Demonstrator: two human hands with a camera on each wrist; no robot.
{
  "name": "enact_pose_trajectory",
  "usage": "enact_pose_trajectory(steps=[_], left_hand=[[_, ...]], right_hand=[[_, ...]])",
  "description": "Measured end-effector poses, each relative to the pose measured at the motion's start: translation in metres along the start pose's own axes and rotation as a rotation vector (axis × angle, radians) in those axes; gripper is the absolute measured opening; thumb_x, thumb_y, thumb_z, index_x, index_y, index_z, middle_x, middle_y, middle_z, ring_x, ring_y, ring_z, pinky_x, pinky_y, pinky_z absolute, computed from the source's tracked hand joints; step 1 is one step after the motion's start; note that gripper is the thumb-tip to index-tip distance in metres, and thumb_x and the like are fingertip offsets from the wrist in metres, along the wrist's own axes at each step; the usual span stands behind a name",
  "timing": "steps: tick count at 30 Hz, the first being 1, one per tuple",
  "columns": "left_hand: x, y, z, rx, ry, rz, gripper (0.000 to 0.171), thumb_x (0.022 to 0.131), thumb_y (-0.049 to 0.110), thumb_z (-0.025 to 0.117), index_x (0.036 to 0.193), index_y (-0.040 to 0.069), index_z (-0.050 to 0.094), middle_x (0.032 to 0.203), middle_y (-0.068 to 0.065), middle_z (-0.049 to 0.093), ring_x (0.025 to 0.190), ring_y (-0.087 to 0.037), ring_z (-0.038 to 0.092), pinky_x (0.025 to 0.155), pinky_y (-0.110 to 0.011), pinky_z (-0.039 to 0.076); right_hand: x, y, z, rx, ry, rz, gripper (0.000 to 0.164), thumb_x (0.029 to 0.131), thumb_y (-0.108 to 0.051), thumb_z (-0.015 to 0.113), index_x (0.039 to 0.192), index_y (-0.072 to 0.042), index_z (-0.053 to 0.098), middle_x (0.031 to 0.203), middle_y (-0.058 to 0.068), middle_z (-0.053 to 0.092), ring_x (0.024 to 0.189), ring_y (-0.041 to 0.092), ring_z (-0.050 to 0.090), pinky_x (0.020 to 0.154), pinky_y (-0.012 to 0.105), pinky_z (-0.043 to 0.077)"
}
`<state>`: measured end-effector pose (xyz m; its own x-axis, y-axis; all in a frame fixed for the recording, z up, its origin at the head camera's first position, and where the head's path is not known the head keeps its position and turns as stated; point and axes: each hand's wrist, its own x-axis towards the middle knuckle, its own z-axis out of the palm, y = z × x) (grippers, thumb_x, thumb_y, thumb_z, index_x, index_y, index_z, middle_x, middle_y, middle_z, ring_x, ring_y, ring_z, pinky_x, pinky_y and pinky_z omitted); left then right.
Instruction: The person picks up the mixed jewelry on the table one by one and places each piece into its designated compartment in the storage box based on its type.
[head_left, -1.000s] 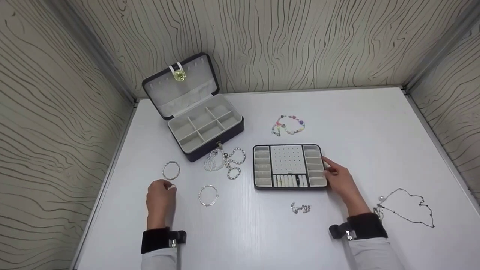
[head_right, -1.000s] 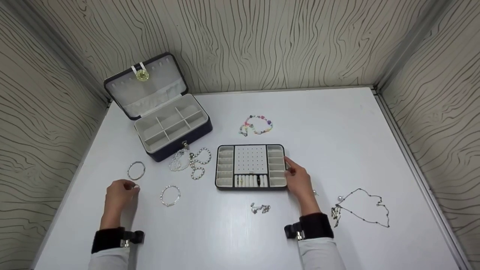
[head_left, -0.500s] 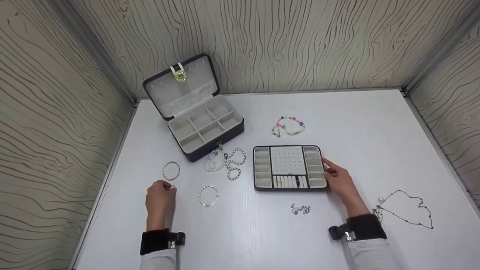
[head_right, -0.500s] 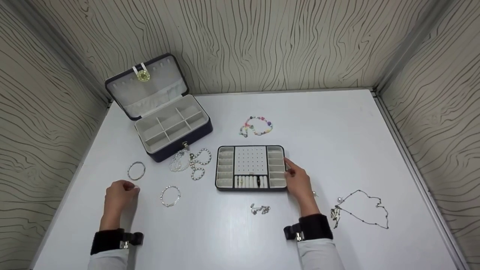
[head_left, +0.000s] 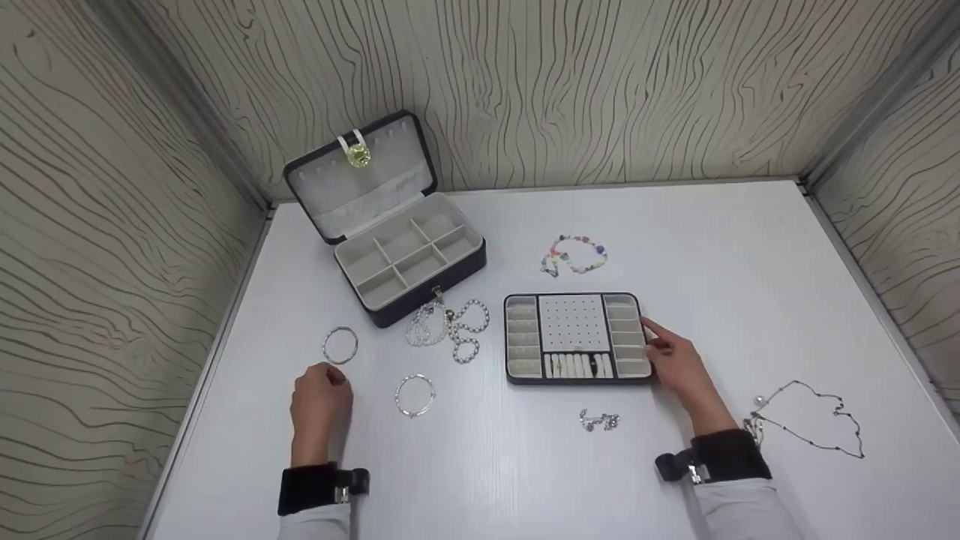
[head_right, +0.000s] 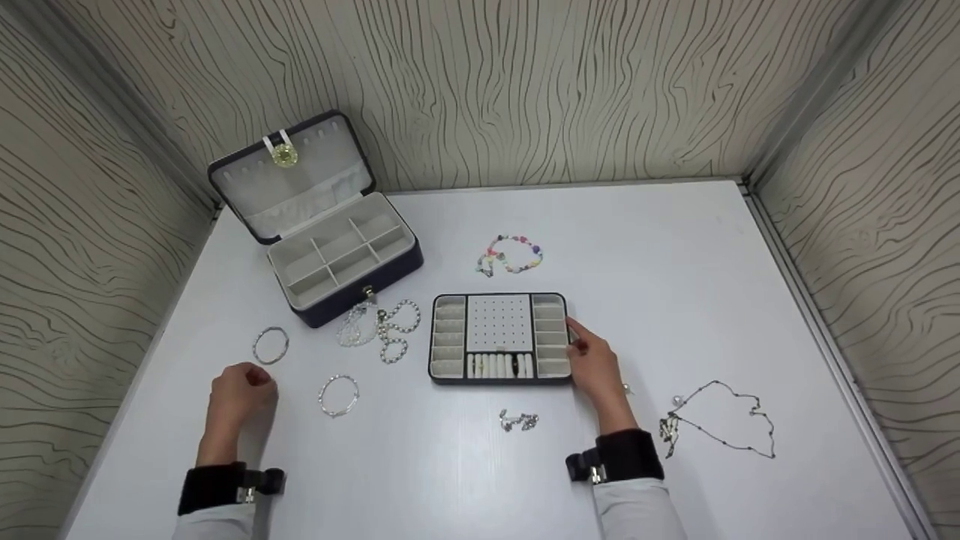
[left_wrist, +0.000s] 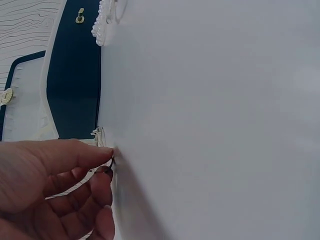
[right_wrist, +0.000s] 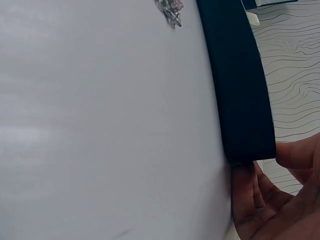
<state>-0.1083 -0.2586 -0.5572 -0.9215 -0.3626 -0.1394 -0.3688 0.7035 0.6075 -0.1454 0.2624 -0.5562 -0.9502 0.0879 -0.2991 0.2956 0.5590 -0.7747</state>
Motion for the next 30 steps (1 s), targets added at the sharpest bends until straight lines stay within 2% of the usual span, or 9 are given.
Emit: enact_pose_trajectory(steps=[7,11,15,19,22,26,30], left_hand=[[0.001,0.003,-0.001,-0.028,-0.001,0.038,0.006,0.085,-0.001,0.062,0.088,-0.002,0.068,0.08,-0.012,0.065,0.072,-0.026,0.061,0.063,-0.04,0.05],[0.001,0.009,-0.002,-0.08,-0.01,0.083,0.006,0.084,-0.002,0.067,0.088,-0.003,0.071,0.079,-0.011,0.067,0.069,-0.023,0.062,0.06,-0.035,0.051],[0.001,0.019,0.0,-0.144,0.002,0.136,0.009,0.085,-0.003,0.068,0.091,-0.005,0.073,0.082,-0.013,0.069,0.072,-0.023,0.065,0.058,-0.029,0.053],[0.002,0.031,0.003,-0.195,0.046,0.221,0.012,0.086,-0.006,0.068,0.096,-0.005,0.074,0.09,-0.017,0.07,0.08,-0.026,0.067,0.063,-0.029,0.055],[0.002,0.041,0.006,-0.229,0.067,0.281,0.014,0.086,-0.007,0.067,0.099,-0.005,0.073,0.091,-0.016,0.069,0.08,-0.026,0.066,0.064,-0.028,0.054],[-0.002,0.056,0.01,-0.297,0.042,0.335,0.016,0.088,-0.008,0.065,0.102,-0.006,0.072,0.09,-0.014,0.069,0.077,-0.022,0.067,0.063,-0.024,0.054],[-0.008,0.07,0.016,-0.33,0.008,0.402,0.018,0.087,-0.007,0.066,0.104,-0.005,0.071,0.09,-0.013,0.069,0.078,-0.022,0.067,0.065,-0.026,0.055]], right_hand=[[0.0,-0.001,0.001,-0.003,-0.001,0.0,0.053,0.101,-0.008,0.046,0.153,-0.011,0.035,0.13,0.029,0.05,0.111,0.034,0.051,0.078,0.033,0.046],[0.0,-0.001,0.001,-0.008,0.008,-0.023,0.052,0.1,-0.006,0.046,0.151,-0.009,0.036,0.127,0.029,0.052,0.111,0.035,0.052,0.079,0.034,0.046],[0.0,-0.001,0.0,-0.009,0.006,-0.026,0.052,0.1,-0.006,0.047,0.151,-0.009,0.037,0.127,0.029,0.052,0.111,0.035,0.052,0.081,0.036,0.046],[0.0,-0.001,-0.001,-0.005,-0.006,-0.017,0.053,0.101,-0.007,0.045,0.153,-0.01,0.035,0.13,0.029,0.05,0.113,0.035,0.05,0.082,0.037,0.045],[0.001,0.0,-0.001,-0.003,-0.009,-0.012,0.053,0.101,-0.008,0.045,0.153,-0.011,0.034,0.131,0.028,0.049,0.113,0.035,0.05,0.081,0.036,0.045],[0.0,0.0,0.001,0.007,-0.008,-0.007,0.053,0.101,-0.008,0.045,0.153,-0.011,0.034,0.13,0.027,0.05,0.109,0.032,0.051,0.075,0.032,0.046],[0.0,0.0,0.002,0.018,-0.004,-0.013,0.052,0.102,-0.008,0.046,0.153,-0.01,0.035,0.129,0.027,0.05,0.106,0.03,0.053,0.071,0.029,0.047]])
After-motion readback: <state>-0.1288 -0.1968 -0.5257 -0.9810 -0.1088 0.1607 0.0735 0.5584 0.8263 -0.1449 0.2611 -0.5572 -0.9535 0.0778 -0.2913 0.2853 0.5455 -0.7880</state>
